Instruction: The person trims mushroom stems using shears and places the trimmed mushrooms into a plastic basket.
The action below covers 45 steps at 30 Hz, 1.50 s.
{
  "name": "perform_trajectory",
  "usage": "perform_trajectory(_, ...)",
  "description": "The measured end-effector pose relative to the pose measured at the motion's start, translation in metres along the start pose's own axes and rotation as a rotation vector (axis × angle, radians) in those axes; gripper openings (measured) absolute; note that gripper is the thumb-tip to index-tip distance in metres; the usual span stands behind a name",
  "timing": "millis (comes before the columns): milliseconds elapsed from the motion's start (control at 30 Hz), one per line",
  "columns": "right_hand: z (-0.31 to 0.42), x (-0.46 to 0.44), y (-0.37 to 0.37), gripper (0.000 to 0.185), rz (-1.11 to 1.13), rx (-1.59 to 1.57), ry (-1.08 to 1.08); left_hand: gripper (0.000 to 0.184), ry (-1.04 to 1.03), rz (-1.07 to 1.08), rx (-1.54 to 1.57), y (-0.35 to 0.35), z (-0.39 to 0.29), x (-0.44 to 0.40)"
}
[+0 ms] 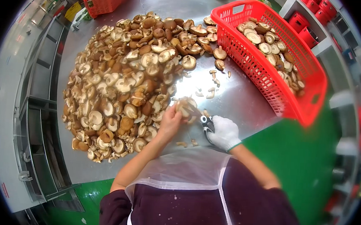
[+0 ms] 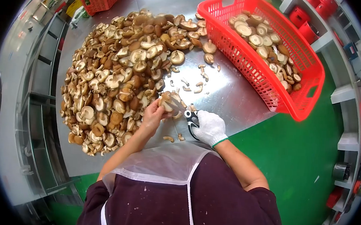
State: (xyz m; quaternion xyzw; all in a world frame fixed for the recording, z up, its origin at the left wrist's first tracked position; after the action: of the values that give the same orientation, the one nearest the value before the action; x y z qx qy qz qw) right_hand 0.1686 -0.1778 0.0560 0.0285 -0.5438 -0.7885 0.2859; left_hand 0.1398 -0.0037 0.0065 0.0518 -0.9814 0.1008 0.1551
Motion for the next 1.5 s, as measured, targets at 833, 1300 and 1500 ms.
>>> perform_trajectory(833,-0.086,0.02,-0.008,0.032,-0.291,-0.399,0.057,0.04,0.077,-0.037,0.088,-0.004,-0.06,-0.039)
perform_trajectory(1300,-0.116,0.027,-0.023,0.023,-0.571,-0.488,0.099,0.044,-0.306,0.298,-1.605,-0.084,-0.041,-0.201)
perform_trajectory(1500,-0.115,0.02,-0.037,0.029,-0.438,-0.573,0.156,0.04,-0.32,0.182,-1.765,-0.072,-0.006,-0.223)
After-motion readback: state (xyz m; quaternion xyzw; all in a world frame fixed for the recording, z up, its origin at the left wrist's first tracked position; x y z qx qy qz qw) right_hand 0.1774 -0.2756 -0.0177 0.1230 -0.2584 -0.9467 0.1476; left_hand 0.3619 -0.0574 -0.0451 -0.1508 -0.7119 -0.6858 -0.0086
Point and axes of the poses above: each hand's wrist, its own x-axis away from the middle knuckle, its own y-axis out of the back of the hand, z = x × y, the point moved 10 cm from there along -x, towards the middle knuckle, and after that the axes turned 3 degrees about z, right-handed, at the moved point
